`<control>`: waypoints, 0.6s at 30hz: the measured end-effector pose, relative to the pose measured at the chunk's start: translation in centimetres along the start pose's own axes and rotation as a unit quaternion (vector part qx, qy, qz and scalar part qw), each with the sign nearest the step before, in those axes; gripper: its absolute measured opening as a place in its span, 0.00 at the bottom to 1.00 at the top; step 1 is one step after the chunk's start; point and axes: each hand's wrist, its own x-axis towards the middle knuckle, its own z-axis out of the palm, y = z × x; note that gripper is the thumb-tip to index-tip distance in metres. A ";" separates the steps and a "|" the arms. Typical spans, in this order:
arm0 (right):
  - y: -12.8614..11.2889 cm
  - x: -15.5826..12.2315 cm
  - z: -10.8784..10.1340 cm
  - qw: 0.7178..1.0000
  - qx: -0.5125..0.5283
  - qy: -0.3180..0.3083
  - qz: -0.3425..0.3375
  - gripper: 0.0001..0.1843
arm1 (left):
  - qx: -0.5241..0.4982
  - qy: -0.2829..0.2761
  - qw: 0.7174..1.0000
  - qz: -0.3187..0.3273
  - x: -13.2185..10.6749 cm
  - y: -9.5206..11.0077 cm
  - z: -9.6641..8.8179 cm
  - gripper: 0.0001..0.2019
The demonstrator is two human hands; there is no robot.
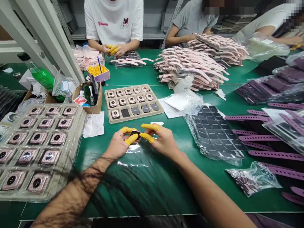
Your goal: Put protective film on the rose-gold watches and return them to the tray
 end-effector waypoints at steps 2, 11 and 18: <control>-0.2 0.3 -0.1 0.997 0.060 0.002 0.054 0.13 | 0.005 0.004 1.000 0.012 0.0 0.1 0.0 0.24; 1.4 0.4 -5.8 0.969 -0.025 -0.168 0.180 0.21 | -0.006 0.031 0.999 0.040 0.3 0.5 -0.2 0.26; 3.7 1.4 -3.6 0.951 -0.272 0.019 0.143 0.07 | 0.022 0.022 0.999 0.039 0.4 0.4 -0.1 0.25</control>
